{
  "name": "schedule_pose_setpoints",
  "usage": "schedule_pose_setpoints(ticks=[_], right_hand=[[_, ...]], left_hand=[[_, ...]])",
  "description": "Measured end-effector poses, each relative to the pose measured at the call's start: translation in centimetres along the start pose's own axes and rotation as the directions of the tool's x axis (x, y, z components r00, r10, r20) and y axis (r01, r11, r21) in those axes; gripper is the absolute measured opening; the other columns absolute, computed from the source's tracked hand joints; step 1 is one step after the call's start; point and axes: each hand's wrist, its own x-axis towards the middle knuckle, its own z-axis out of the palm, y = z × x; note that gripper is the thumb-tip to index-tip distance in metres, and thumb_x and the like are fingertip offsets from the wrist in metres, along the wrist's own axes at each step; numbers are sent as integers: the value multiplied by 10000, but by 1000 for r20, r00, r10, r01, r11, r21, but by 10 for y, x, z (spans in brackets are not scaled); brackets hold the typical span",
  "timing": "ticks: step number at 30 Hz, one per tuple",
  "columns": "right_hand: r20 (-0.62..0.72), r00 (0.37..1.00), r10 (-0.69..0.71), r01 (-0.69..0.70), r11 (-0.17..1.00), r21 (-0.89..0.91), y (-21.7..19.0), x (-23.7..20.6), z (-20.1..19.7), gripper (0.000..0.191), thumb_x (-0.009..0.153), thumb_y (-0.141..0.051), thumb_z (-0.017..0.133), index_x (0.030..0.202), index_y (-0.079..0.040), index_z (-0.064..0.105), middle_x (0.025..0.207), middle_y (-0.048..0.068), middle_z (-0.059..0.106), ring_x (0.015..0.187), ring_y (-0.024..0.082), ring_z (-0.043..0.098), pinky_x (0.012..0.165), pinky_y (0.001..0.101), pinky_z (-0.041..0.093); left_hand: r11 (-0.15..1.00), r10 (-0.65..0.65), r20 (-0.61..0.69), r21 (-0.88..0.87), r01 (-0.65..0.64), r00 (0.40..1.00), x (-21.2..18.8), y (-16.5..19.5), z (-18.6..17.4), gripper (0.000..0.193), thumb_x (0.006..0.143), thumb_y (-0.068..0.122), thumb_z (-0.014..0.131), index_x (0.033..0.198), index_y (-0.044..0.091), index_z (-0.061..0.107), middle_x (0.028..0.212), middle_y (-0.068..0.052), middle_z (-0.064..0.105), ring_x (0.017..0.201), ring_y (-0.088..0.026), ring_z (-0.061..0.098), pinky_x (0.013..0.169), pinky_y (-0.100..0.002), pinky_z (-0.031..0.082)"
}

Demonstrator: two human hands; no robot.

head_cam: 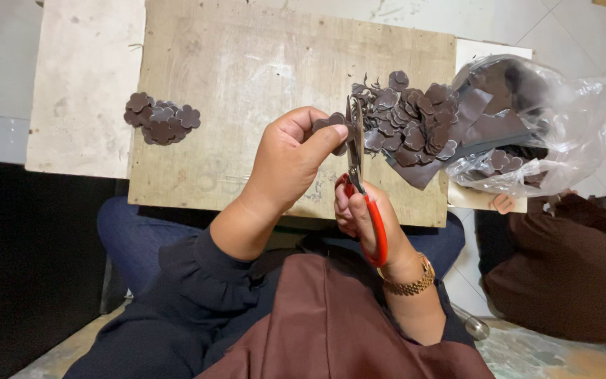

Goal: The person uses red-handled scissors to cut flower-shaped pieces from a sheet of brown material. They hold the material with the left hand and cut with the right, placing finished pieces into a pile on the wooden board.

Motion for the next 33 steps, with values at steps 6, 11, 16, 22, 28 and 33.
schedule_pose_setpoints(ticks=[6, 11, 16, 22, 28, 33], right_hand=[[-14, 1000, 15, -15, 1000, 16, 8, 1, -1, 531, 994, -607, 595, 943, -90, 485, 750, -59, 365, 611, 56, 298, 519, 225, 248], [-49, 999, 11, -8, 998, 54, 12, 1, 2, 520, 1002, -600, 575, 970, -88, 488, 758, -58, 373, 621, 54, 303, 522, 215, 251], [-91, 996, 6, 0, 998, 63, 9, 1, 3, 498, 1019, -581, 555, 983, -91, 478, 767, -51, 378, 626, 55, 309, 526, 213, 262], [-25, 1000, -8, 10, 997, 76, 7, 2, 1, 509, 1028, -595, 531, 1031, -87, 495, 802, -38, 416, 666, 69, 356, 579, 225, 313], [-11, 1000, -17, 18, 996, 87, 6, 5, -1, 532, 1018, -613, 545, 1054, -86, 482, 823, -33, 406, 694, 81, 352, 613, 238, 314], [-31, 999, -38, 41, 995, 87, 6, 4, 1, 528, 1027, -614, 523, 1029, -89, 475, 800, -37, 388, 668, 75, 330, 584, 235, 297]], left_hand=[[1000, 15, -16, -3, -15, 1000, 1, -3, -2, 120, 977, 105, 701, 902, 20, 662, 846, -4, 677, 773, -52, 576, 711, -220, 489], [999, -10, 1, -45, 10, 1000, 2, -8, 0, 100, 987, 128, 691, 963, 31, 691, 873, -8, 681, 787, -52, 569, 707, -217, 458], [996, -87, 21, 22, 86, 996, 2, -11, -1, 146, 971, 144, 660, 1018, 24, 729, 931, -17, 740, 817, -41, 608, 706, -218, 464], [998, 27, 65, 50, -30, 998, 2, -12, -4, 122, 995, 112, 658, 974, 4, 712, 908, 3, 725, 832, -34, 610, 759, -223, 513], [988, 24, 53, 152, -32, 998, 0, -8, -3, 133, 998, 114, 675, 937, -2, 701, 841, 20, 683, 760, -20, 544, 666, -216, 466], [988, 23, 54, 154, -31, 998, -1, -5, 0, 135, 991, 124, 667, 950, 4, 713, 846, 26, 697, 765, -13, 559, 676, -208, 477]])
